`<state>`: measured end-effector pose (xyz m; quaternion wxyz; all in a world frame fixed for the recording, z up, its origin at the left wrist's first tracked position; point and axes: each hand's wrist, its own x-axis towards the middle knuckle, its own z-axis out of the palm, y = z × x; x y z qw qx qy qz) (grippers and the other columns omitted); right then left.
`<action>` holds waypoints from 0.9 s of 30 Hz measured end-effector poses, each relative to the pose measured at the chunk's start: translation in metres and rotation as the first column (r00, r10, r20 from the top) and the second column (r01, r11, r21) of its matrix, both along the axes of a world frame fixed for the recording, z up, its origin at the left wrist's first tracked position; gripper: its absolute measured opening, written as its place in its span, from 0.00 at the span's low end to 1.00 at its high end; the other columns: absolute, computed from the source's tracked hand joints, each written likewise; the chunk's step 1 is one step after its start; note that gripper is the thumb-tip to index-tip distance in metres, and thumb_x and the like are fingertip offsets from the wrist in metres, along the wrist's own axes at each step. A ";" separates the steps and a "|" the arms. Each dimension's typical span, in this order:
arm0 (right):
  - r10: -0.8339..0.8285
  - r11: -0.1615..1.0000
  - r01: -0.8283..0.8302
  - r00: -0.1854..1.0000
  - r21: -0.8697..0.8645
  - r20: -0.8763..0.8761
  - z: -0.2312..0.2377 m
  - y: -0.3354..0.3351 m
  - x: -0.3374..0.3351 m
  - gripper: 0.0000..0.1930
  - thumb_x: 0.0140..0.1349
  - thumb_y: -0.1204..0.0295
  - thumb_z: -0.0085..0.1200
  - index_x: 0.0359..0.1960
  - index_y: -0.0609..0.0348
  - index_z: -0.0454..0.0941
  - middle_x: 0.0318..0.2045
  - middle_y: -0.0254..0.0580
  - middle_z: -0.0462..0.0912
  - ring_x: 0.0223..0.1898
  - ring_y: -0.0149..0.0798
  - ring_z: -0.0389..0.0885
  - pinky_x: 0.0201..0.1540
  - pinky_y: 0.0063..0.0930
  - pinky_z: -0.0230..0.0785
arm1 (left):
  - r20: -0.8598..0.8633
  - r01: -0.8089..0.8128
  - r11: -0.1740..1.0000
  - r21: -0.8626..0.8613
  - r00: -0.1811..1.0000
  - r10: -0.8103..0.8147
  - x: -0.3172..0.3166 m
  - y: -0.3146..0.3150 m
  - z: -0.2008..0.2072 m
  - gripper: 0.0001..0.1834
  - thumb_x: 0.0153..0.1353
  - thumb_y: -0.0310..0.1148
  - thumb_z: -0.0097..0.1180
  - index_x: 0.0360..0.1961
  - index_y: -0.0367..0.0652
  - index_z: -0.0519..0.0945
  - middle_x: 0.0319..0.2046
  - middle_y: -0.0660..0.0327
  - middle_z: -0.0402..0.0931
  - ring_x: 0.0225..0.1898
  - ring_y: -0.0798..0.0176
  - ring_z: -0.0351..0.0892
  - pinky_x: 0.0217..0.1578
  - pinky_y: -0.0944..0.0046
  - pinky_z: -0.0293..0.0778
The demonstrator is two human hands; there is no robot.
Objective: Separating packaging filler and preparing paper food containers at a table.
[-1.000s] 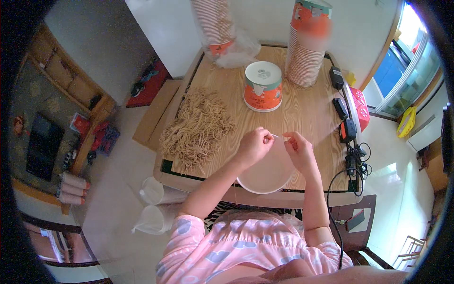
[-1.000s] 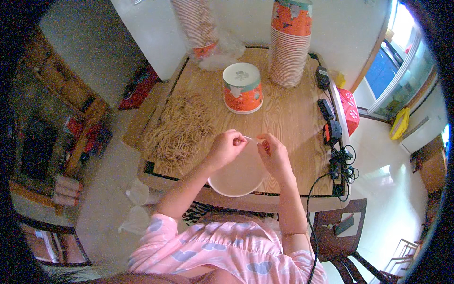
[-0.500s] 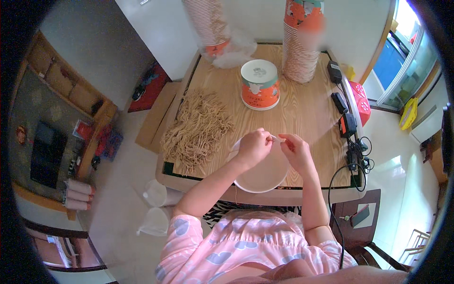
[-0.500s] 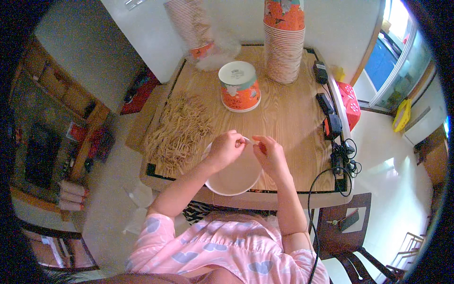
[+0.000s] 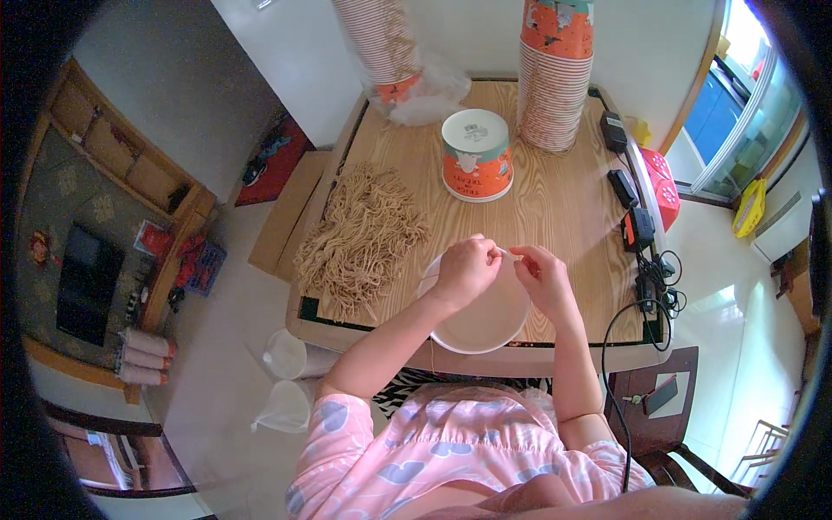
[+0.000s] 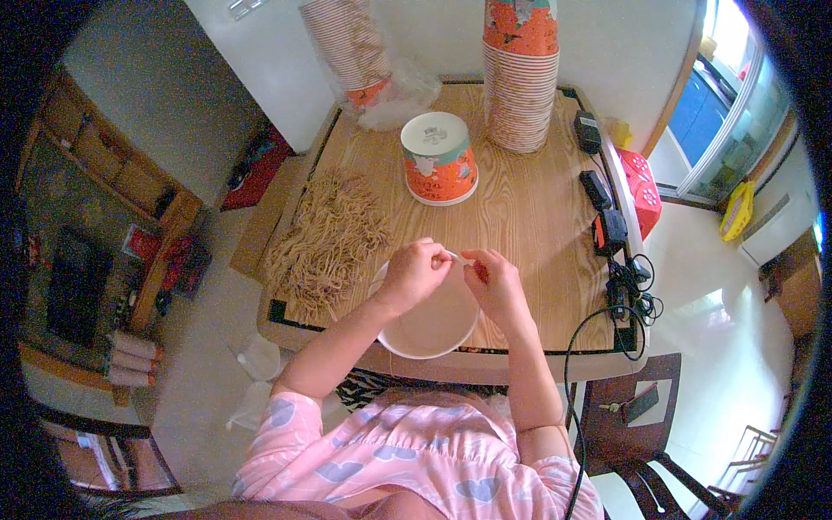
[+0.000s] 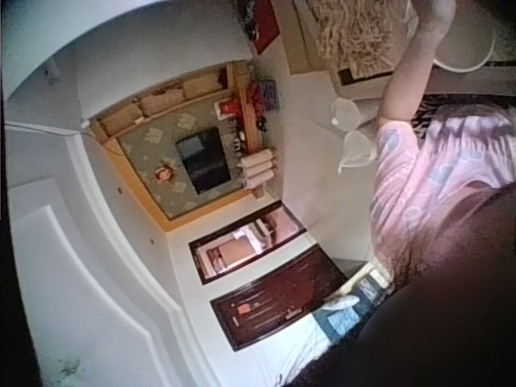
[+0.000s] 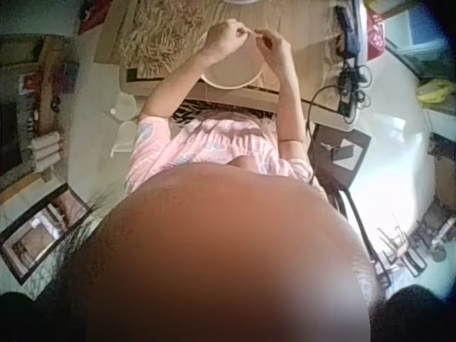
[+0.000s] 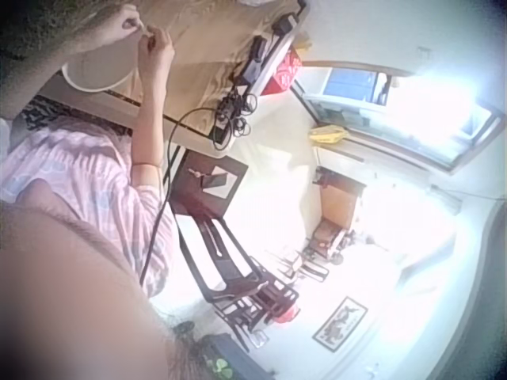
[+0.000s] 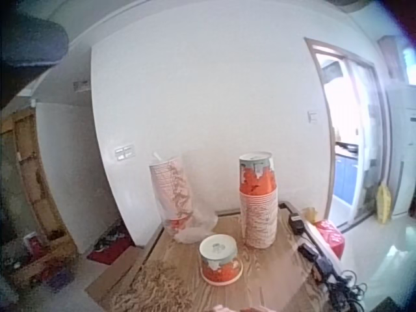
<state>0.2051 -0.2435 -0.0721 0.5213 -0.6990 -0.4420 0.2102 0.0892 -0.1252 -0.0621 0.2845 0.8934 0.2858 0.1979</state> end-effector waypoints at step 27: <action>0.049 0.970 -0.028 0.995 0.240 -0.083 0.024 -0.011 -0.004 0.10 0.55 0.77 0.57 0.39 0.61 0.79 0.23 0.28 0.73 0.24 0.25 0.69 0.29 0.18 0.64 | 0.182 0.098 0.967 -0.235 0.982 -0.055 -0.029 -0.017 0.023 0.04 0.52 0.27 0.60 0.27 0.38 0.79 0.21 0.64 0.75 0.22 0.71 0.72 0.25 0.69 0.68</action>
